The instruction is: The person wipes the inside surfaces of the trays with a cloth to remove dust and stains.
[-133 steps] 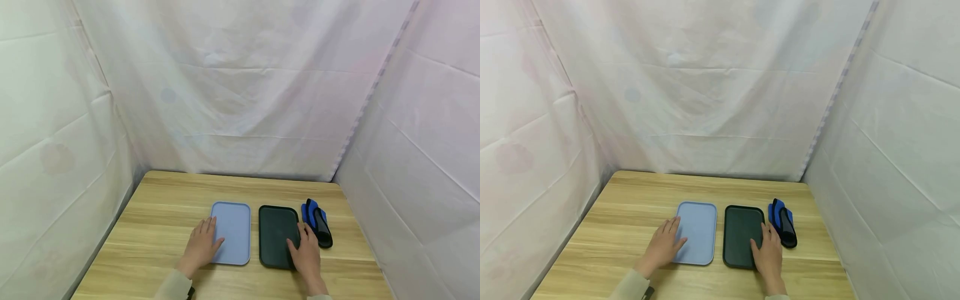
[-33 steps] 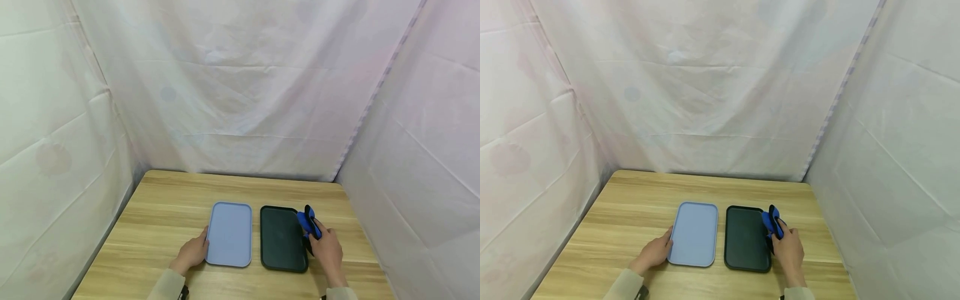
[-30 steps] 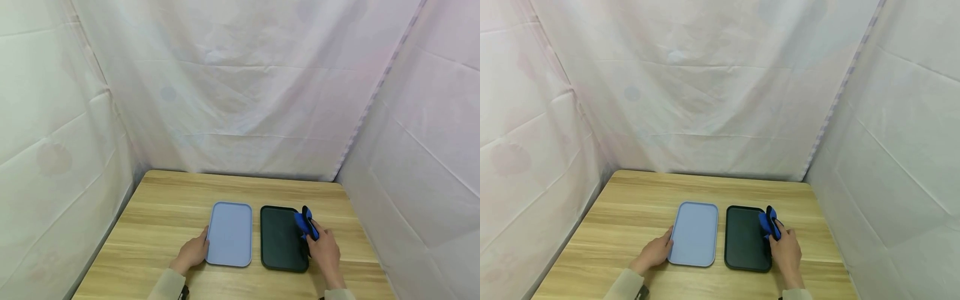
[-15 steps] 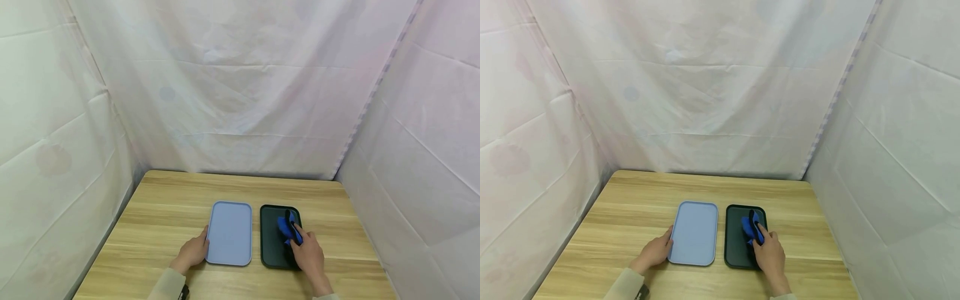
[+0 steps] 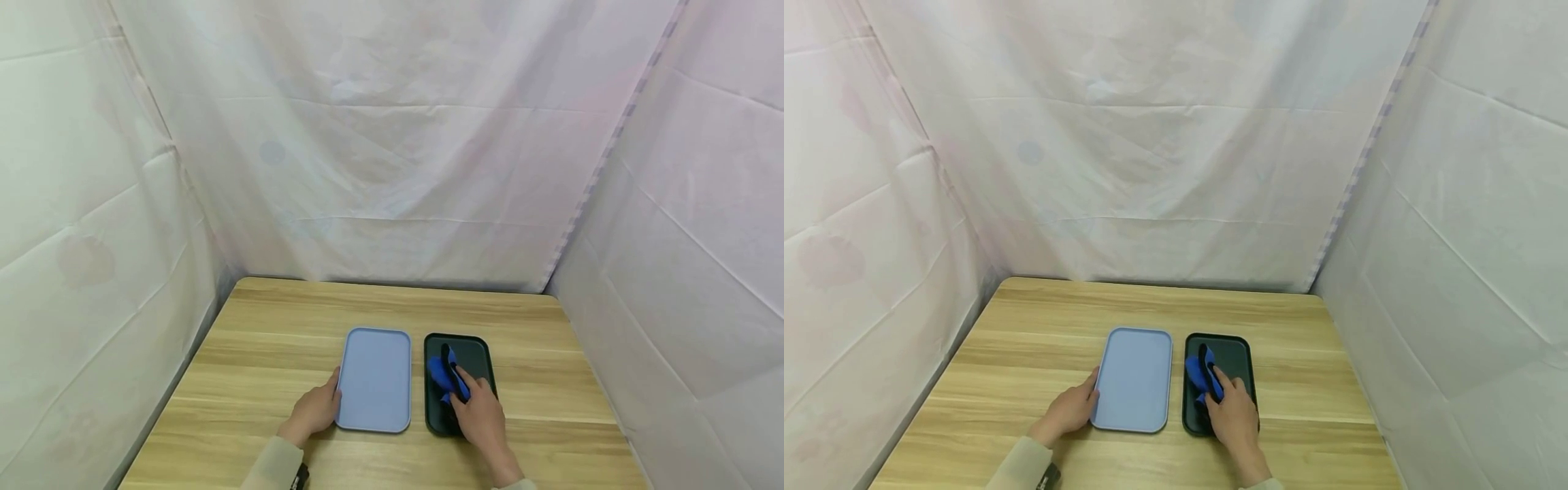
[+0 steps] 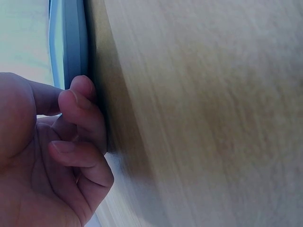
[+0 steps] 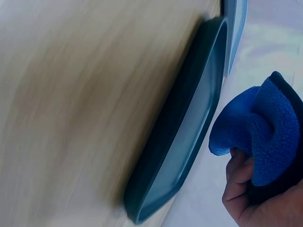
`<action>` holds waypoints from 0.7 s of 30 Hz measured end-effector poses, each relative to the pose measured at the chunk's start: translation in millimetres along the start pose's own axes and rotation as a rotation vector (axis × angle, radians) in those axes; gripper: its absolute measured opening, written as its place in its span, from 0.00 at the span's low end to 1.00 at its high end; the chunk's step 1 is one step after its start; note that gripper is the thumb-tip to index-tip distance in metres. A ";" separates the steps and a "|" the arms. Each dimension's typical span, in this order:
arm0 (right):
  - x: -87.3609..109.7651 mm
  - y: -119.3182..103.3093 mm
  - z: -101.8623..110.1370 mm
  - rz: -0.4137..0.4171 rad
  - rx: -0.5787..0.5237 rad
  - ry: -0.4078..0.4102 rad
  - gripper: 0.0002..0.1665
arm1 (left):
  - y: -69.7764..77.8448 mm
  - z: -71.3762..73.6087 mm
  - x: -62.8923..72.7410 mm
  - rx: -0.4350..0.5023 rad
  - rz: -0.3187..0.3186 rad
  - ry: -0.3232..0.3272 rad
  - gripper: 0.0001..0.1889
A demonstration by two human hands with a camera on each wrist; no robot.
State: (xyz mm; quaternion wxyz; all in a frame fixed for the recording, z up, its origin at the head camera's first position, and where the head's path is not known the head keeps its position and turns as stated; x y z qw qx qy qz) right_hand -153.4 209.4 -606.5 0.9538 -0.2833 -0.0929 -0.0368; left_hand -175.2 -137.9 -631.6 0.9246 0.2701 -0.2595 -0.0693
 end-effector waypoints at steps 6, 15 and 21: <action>-1.2 -18.2 -12.1 0.045 0.016 -0.009 0.35 | -0.4 0.3 -0.6 0.011 0.005 -0.006 0.30; -2.8 -45.7 -24.3 0.111 0.044 -0.034 0.38 | -1.5 -0.1 -1.9 0.001 0.005 -0.009 0.30; -8.0 -58.7 -30.5 0.138 0.057 -0.035 0.38 | -1.1 0.6 -1.7 0.005 0.003 -0.005 0.30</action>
Point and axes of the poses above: each hand's wrist, its own x-axis away from the middle knuckle, its own z-axis out of the back of the hand, y = z × x, the point moved 1 cm from there along -x, towards the middle knuckle, and after that the axes turned 15 degrees about -y, right-handed, at the moved point
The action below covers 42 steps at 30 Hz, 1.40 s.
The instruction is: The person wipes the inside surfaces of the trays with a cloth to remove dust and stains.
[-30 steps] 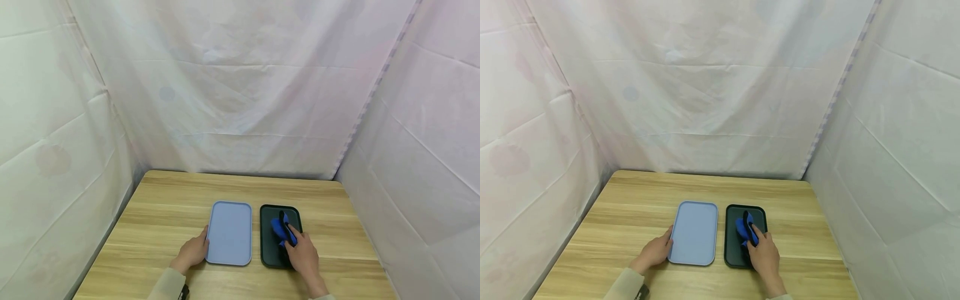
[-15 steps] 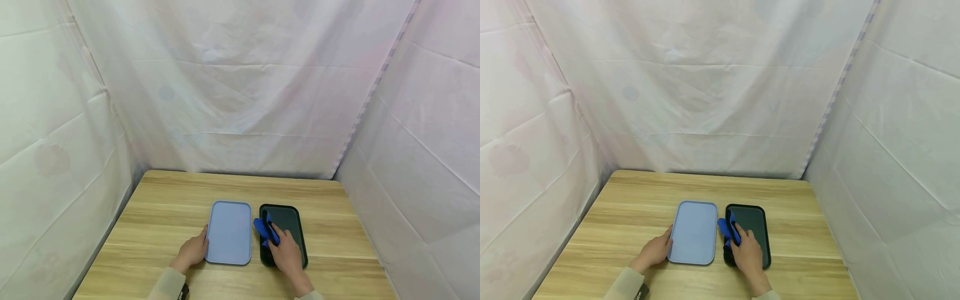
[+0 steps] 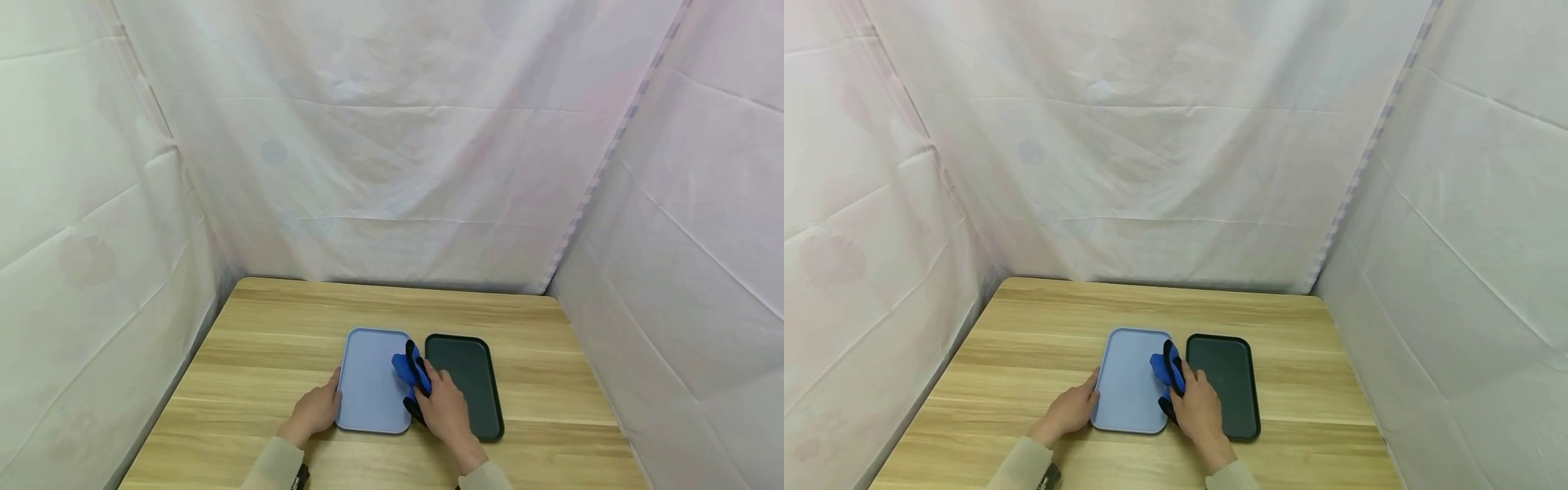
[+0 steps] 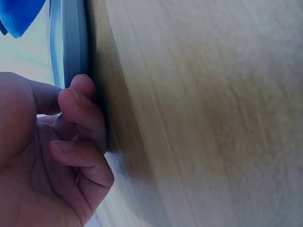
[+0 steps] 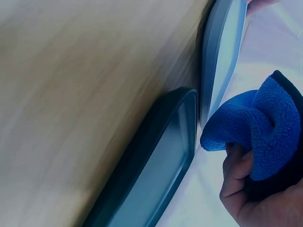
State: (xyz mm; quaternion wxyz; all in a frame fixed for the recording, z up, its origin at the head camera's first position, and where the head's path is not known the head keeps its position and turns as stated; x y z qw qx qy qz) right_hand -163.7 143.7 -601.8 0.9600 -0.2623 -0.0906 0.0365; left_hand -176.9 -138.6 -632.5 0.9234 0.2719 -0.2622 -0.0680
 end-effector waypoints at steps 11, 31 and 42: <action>-13.4 -17.9 -15.3 0.005 0.052 0.016 0.35 | -2.2 -2.0 -2.5 0.010 0.016 -0.008 0.31; -30.0 -38.2 -38.9 -0.022 0.202 -0.047 0.33 | 0.2 -0.9 0.2 -0.032 0.002 -0.001 0.30; -41.8 -48.3 -41.6 -0.062 0.233 -0.072 0.34 | 0.9 1.6 2.3 -0.048 -0.031 -0.005 0.29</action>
Point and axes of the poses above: each hand's wrist, its own x-axis away from the middle knuckle, its own z-axis out of the back of the hand, y = z × x, the point moved 1 cm from there along -x, towards the middle knuckle, and after that the axes turned 15 degrees about -y, right-handed, at the moved point
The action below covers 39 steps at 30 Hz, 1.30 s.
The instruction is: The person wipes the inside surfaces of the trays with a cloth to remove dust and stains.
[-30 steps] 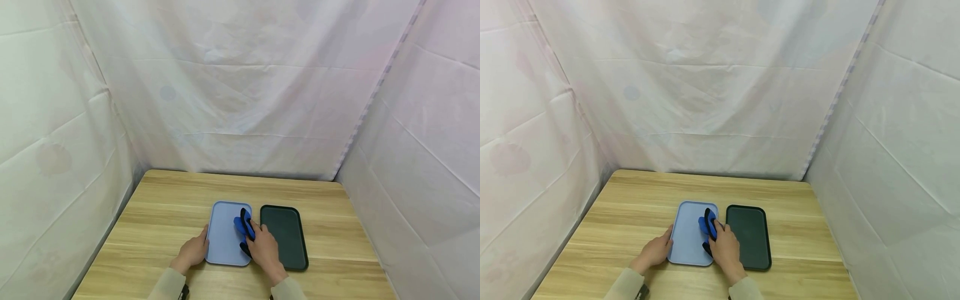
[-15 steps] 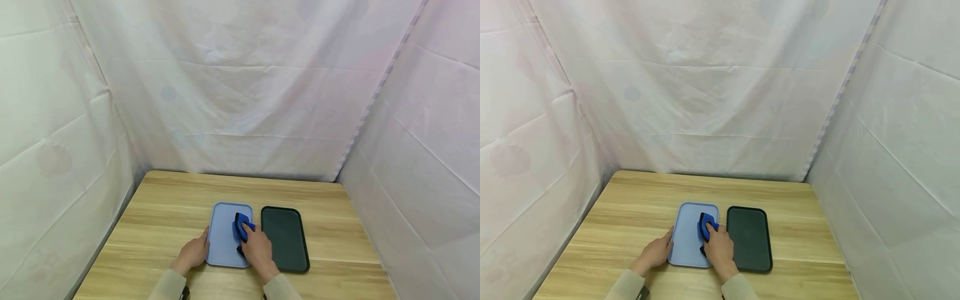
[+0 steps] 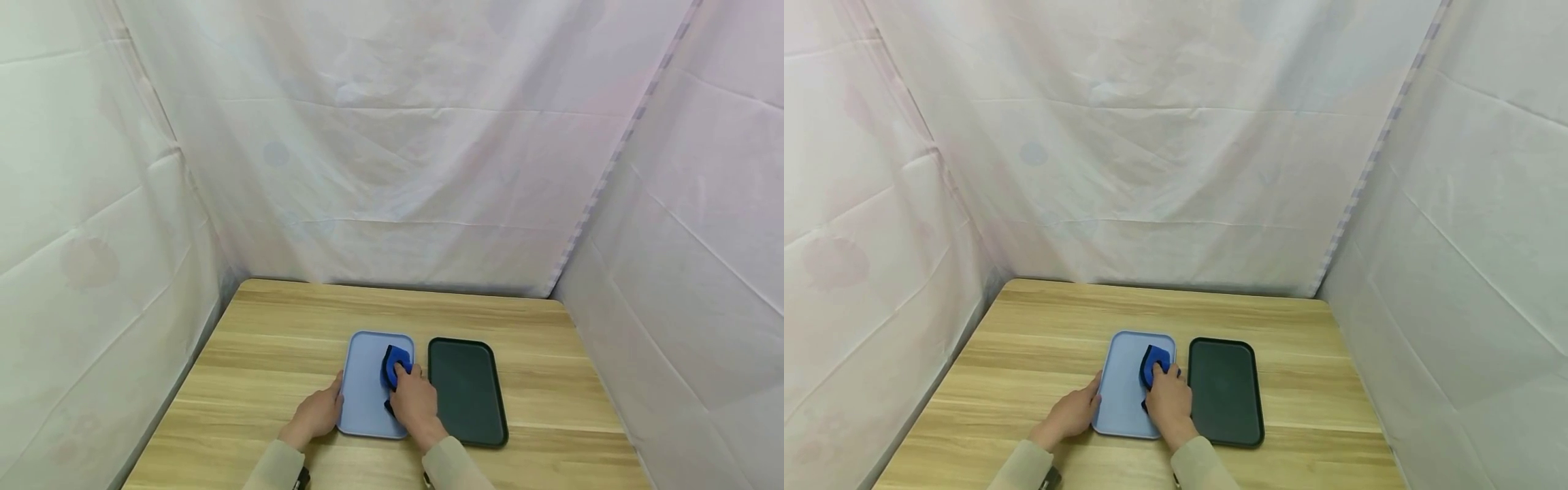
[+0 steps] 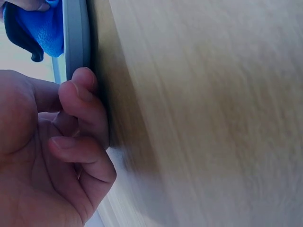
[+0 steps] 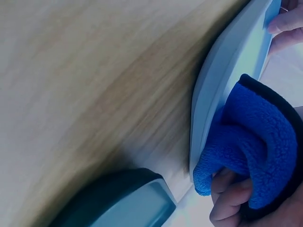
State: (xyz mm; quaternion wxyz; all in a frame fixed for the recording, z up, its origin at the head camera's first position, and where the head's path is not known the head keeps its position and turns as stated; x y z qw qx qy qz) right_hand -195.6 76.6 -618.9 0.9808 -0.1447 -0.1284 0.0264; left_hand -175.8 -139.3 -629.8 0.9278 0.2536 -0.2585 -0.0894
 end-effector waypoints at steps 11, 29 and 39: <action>-13.7 -2.2 1.1 -0.020 -0.003 0.009 0.33 | 5.0 3.4 3.7 -0.011 0.003 -0.012 0.30; -39.1 -4.9 7.7 -0.041 -0.051 -0.014 0.32 | 2.8 1.6 0.8 -0.001 0.009 -0.024 0.30; -43.9 -17.2 -11.9 -0.058 -0.109 0.063 0.40 | 2.8 1.0 -0.6 -0.023 0.001 -0.008 0.30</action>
Point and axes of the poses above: each hand's wrist, its own x-axis away from the middle knuckle, its own z-axis out of the back of the hand, y = z × x, the point moved 1 cm from there along -x, towards the middle knuckle, and after that the axes turned 15 degrees about -y, right-handed, at the moved point
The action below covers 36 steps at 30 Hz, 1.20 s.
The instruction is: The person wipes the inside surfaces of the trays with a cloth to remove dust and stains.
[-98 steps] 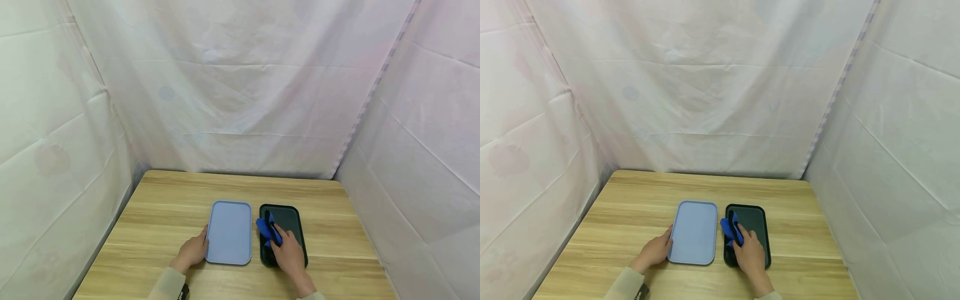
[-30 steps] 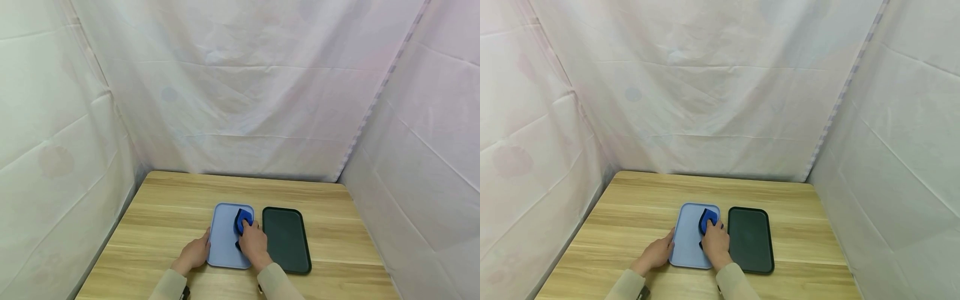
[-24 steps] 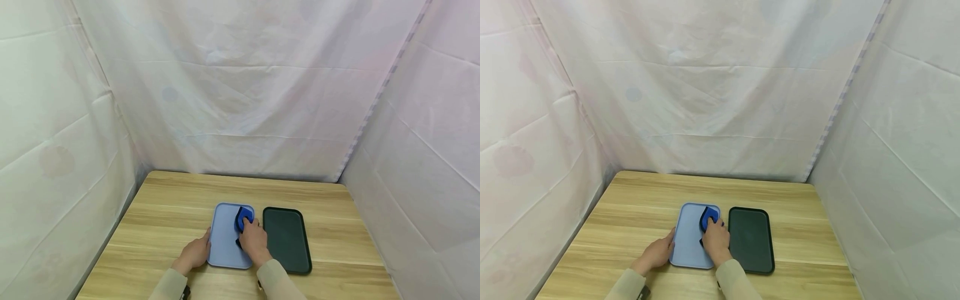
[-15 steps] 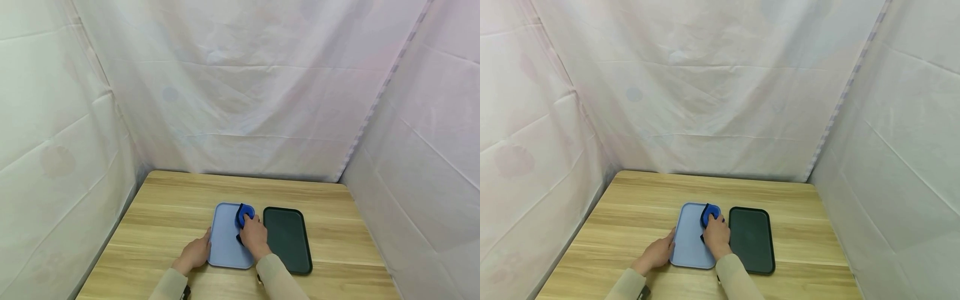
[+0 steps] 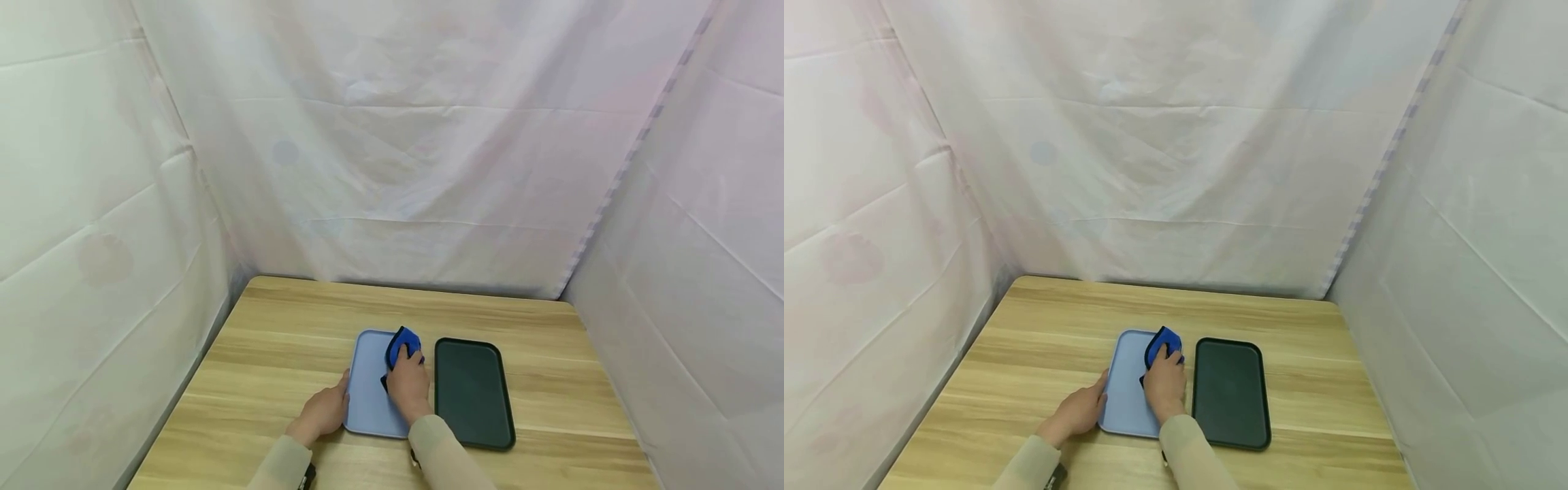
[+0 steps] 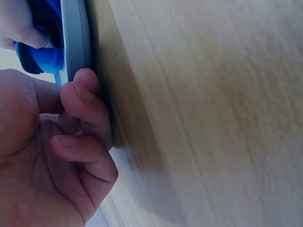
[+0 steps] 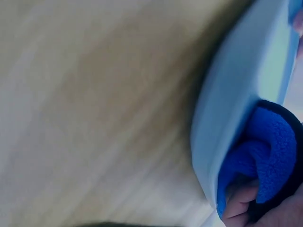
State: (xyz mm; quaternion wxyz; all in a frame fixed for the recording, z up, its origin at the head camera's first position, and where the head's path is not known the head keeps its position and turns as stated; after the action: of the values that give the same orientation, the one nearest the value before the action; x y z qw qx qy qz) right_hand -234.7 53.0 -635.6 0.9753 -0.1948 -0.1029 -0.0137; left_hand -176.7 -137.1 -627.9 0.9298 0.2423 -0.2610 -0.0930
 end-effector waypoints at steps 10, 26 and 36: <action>-3.5 -7.0 -5.5 0.027 -0.064 -0.027 0.40 | 0.4 -0.6 -2.6 -0.001 -0.002 -0.008 0.30; -14.4 -10.2 7.3 0.170 -0.063 -0.234 0.38 | -2.4 -1.7 -4.7 -0.010 0.003 -0.001 0.30; -20.4 -11.5 7.1 0.217 -0.097 -0.296 0.37 | 0.2 0.0 -3.6 -0.009 -0.006 -0.006 0.30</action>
State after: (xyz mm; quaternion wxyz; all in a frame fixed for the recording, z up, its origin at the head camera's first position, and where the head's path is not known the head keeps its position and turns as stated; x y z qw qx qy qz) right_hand -256.8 44.8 -629.1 0.9347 -0.2514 -0.2230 0.1156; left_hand -179.7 -135.9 -629.4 0.9298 0.2386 -0.2627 -0.0979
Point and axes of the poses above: each hand's wrist, its own x-axis away from the middle knuckle, its own z-axis out of the back of the hand, y = z × x, the point moved 1 cm from there along -x, towards the middle knuckle, and after that the axes turned 15 degrees about -y, right-handed, at the moved point
